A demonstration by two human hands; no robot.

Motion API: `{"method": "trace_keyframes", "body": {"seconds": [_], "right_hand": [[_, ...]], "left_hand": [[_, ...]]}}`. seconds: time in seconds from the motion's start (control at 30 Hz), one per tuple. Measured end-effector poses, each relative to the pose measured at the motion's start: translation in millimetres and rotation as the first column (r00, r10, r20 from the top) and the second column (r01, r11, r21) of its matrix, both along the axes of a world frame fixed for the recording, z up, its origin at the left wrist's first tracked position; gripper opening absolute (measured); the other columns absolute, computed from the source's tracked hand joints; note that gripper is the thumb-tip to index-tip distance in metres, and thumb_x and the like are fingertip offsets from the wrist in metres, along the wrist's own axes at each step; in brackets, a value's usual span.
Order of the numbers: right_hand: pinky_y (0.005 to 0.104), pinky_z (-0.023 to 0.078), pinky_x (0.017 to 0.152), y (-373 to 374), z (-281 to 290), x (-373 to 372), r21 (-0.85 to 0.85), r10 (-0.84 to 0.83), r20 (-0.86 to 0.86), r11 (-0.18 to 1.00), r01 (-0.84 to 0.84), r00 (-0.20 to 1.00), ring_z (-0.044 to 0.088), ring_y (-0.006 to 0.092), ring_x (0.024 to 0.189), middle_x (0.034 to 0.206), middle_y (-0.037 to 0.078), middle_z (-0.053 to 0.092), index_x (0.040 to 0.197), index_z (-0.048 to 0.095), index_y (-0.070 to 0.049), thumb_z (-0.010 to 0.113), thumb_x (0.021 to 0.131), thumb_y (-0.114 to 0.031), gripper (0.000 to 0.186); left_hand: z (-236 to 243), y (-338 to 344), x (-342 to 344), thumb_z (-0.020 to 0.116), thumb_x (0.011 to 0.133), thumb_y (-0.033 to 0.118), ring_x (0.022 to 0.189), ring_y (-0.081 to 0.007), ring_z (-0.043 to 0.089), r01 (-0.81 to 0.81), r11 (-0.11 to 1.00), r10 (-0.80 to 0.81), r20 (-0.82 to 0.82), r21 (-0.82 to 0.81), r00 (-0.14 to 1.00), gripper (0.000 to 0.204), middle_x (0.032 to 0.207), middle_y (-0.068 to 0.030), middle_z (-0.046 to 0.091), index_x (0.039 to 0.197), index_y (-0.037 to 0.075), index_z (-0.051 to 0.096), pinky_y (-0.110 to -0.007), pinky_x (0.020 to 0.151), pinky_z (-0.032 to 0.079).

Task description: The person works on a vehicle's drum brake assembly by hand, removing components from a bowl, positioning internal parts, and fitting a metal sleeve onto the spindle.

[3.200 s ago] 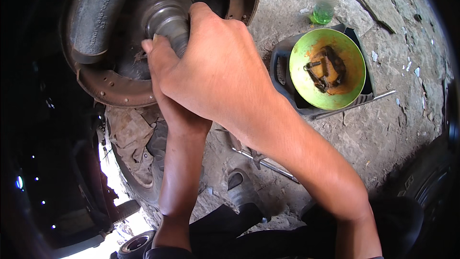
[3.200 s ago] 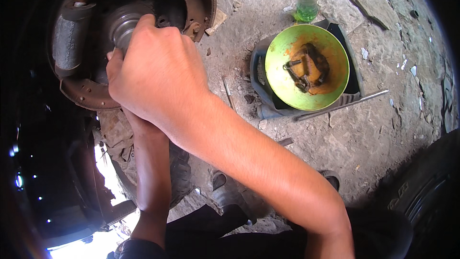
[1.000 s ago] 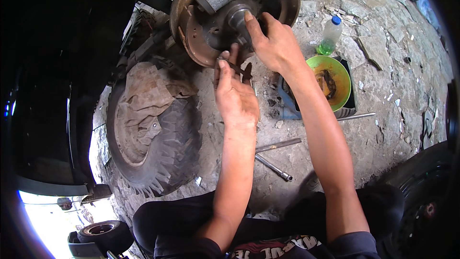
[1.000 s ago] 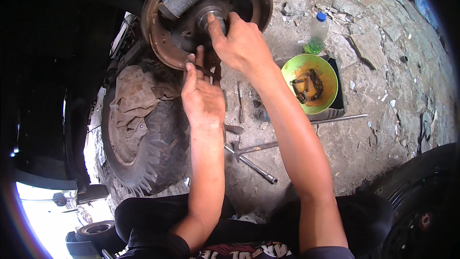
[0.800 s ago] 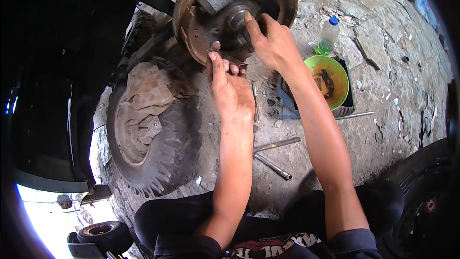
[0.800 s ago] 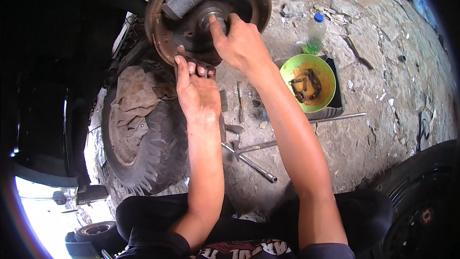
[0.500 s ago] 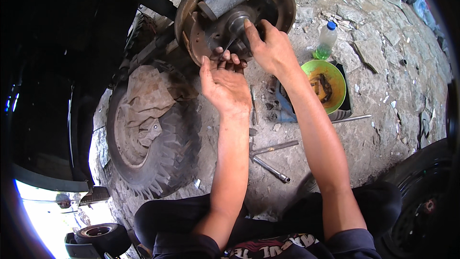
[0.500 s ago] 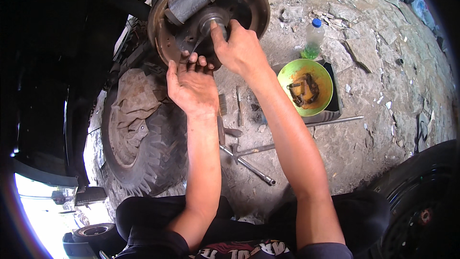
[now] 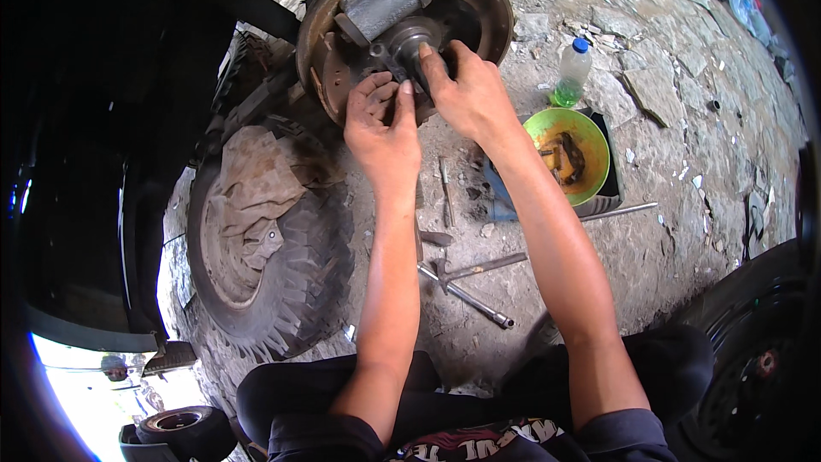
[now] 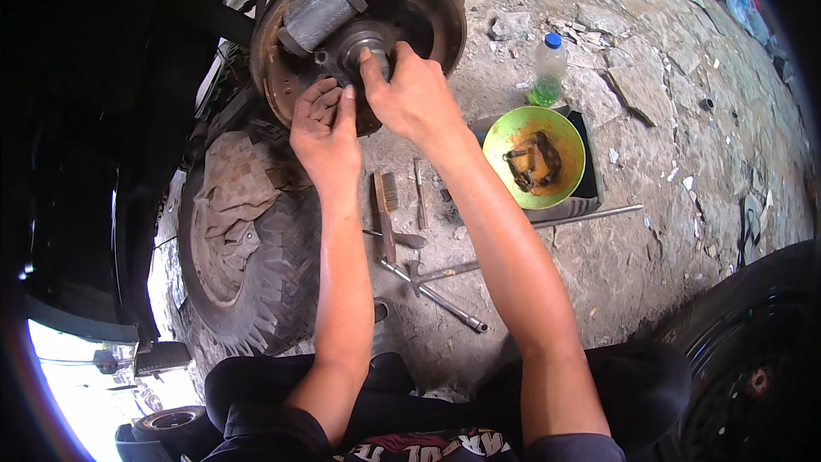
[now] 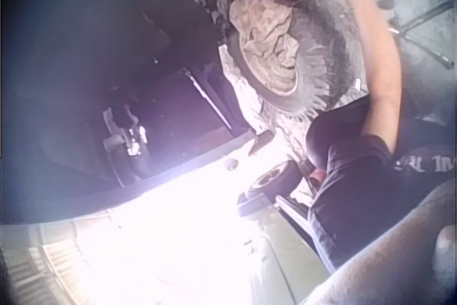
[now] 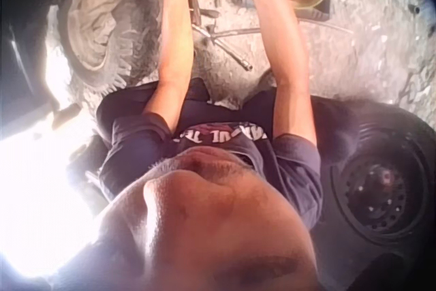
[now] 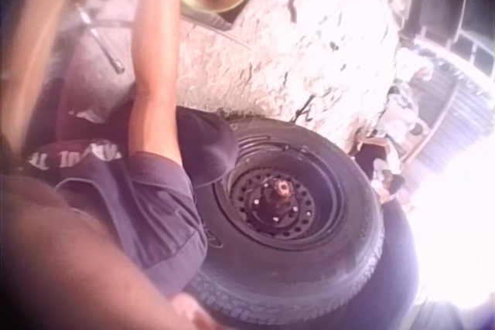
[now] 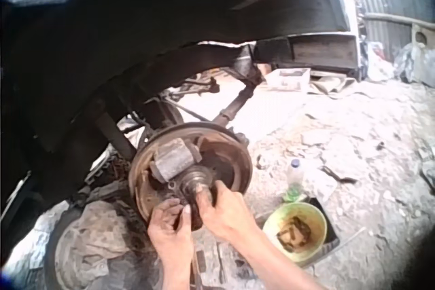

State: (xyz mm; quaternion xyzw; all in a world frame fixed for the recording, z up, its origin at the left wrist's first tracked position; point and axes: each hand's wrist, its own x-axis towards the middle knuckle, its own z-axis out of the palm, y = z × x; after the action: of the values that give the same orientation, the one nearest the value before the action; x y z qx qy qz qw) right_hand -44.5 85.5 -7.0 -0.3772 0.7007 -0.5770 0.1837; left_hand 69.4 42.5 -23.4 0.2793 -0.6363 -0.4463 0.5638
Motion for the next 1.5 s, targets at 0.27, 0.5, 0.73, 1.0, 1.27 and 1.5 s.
{"method": "trace_keyframes", "body": {"seconds": [0.27, 0.5, 0.73, 1.0, 1.27, 1.5], "right_hand": [[0.0512, 0.052, 0.087, 3, 3, 0, -0.024, 0.007, 0.031, 1.000, -0.006, 0.999, 0.065, 0.0526, 0.097, 0.088, 0.039, 0.065, 0.107, 0.060, 0.013, 0.055, 0.096, -0.041, 0.056], [0.0506, 0.053, 0.087, 1, 2, 1, -0.005, -0.005, 0.013, 1.000, 0.005, 1.000, 0.065, 0.0515, 0.097, 0.089, 0.038, 0.066, 0.106, 0.061, 0.013, 0.056, 0.095, -0.042, 0.056], [0.0503, 0.054, 0.085, 2, 2, 0, -0.001, 0.004, 0.025, 1.000, -0.004, 1.000, 0.066, 0.0511, 0.096, 0.088, 0.038, 0.066, 0.106, 0.061, 0.012, 0.056, 0.095, -0.041, 0.055], [0.0502, 0.054, 0.086, 1, 0, 1, -0.041, -0.003, 0.020, 0.999, 0.004, 1.000, 0.066, 0.0511, 0.096, 0.087, 0.038, 0.066, 0.106, 0.061, 0.012, 0.056, 0.095, -0.041, 0.054], [0.0507, 0.053, 0.086, 1, 0, 0, -0.023, -0.010, 0.023, 1.000, 0.010, 1.000, 0.065, 0.0521, 0.097, 0.088, 0.039, 0.065, 0.106, 0.061, 0.012, 0.056, 0.095, -0.040, 0.054], [0.0507, 0.053, 0.084, 1, -1, 1, -0.033, -0.019, 0.016, 0.999, 0.019, 1.000, 0.065, 0.0525, 0.096, 0.086, 0.039, 0.065, 0.105, 0.061, 0.012, 0.057, 0.094, -0.040, 0.054]], "left_hand": [[6, -3, 2, 0.066, 0.094, 0.001, 0.086, -0.0095, 0.064, -0.008, 1.000, 0.008, 0.037, 0.013, 0.999, 0.019, 0.100, -0.0062, 0.068, 0.112, -0.006, 0.066, -0.022, 0.078, 0.051], [7, 3, 3, 0.065, 0.094, 0.001, 0.084, -0.0102, 0.063, -0.018, 1.000, 0.018, 0.029, -0.010, 0.999, 0.019, 0.102, -0.0076, 0.068, 0.112, -0.007, 0.067, -0.023, 0.077, 0.051], [4, 4, 4, 0.066, 0.095, 0.004, 0.080, -0.0109, 0.063, 0.001, 0.992, 0.011, -0.088, 0.129, 0.996, 0.020, 0.101, -0.0075, 0.068, 0.112, -0.006, 0.067, -0.024, 0.073, 0.051], [-11, -1, 9, 0.063, 0.095, 0.009, 0.096, -0.0144, 0.061, 0.209, 0.892, -0.087, -0.301, 0.401, 0.950, 0.028, 0.111, -0.0063, 0.067, 0.121, -0.001, 0.064, -0.032, 0.083, 0.048], [0, 15, 3, 0.060, 0.095, 0.013, 0.114, -0.0201, 0.056, 0.461, 0.707, -0.166, -0.507, 0.537, 0.846, 0.030, 0.130, -0.0079, 0.057, 0.124, 0.004, 0.061, -0.043, 0.096, 0.045], [-4, -1, -8, 0.068, 0.094, 0.015, 0.110, -0.0192, 0.059, 0.425, 0.759, -0.151, -0.502, 0.493, 0.851, 0.031, 0.121, -0.0063, 0.063, 0.122, 0.003, 0.062, -0.039, 0.096, 0.046]]}}
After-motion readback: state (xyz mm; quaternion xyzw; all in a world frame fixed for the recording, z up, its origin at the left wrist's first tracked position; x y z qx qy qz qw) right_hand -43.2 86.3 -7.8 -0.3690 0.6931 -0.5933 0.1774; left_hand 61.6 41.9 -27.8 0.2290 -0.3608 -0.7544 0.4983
